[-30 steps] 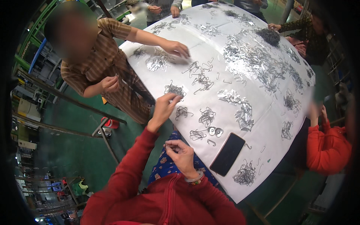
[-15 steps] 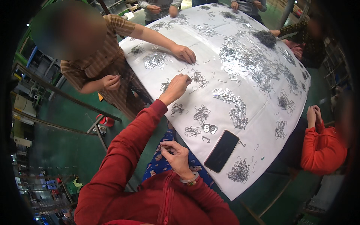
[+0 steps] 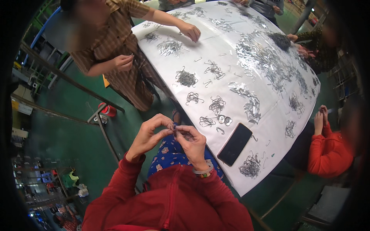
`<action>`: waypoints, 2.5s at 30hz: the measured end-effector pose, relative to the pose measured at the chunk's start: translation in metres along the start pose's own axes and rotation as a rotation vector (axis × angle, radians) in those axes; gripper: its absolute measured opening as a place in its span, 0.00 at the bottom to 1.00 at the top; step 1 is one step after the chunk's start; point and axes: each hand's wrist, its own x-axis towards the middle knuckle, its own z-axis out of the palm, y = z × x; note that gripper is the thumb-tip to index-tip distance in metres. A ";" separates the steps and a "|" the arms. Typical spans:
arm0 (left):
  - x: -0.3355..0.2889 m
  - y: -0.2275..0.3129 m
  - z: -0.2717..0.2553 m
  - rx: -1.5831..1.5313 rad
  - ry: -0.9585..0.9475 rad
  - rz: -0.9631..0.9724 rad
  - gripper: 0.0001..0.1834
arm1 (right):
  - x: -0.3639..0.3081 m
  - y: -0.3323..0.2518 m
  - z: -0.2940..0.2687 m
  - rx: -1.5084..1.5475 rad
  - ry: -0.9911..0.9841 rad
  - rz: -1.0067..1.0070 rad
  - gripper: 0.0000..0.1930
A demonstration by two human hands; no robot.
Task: The person sits at a large table with several coworkers, picking up small wire pieces and assembling them into larger wire loops or chains. They repeatedly pick up individual wire pieces, twist or link them together, and occasionally hang the assembled chains on a nearby metal frame. The person also gathers loose wire pieces into a pile on the table.
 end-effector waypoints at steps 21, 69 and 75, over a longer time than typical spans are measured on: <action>-0.015 -0.021 0.018 -0.169 0.408 -0.144 0.04 | 0.235 -0.037 -0.139 -1.406 -0.034 -0.571 0.07; -0.039 -0.024 0.019 -0.209 0.424 -0.149 0.04 | 0.082 -0.037 -0.271 -1.509 0.004 -0.354 0.06; -0.038 -0.020 0.016 -0.191 0.449 -0.131 0.03 | 0.105 -0.059 -0.262 -1.055 0.390 -0.343 0.06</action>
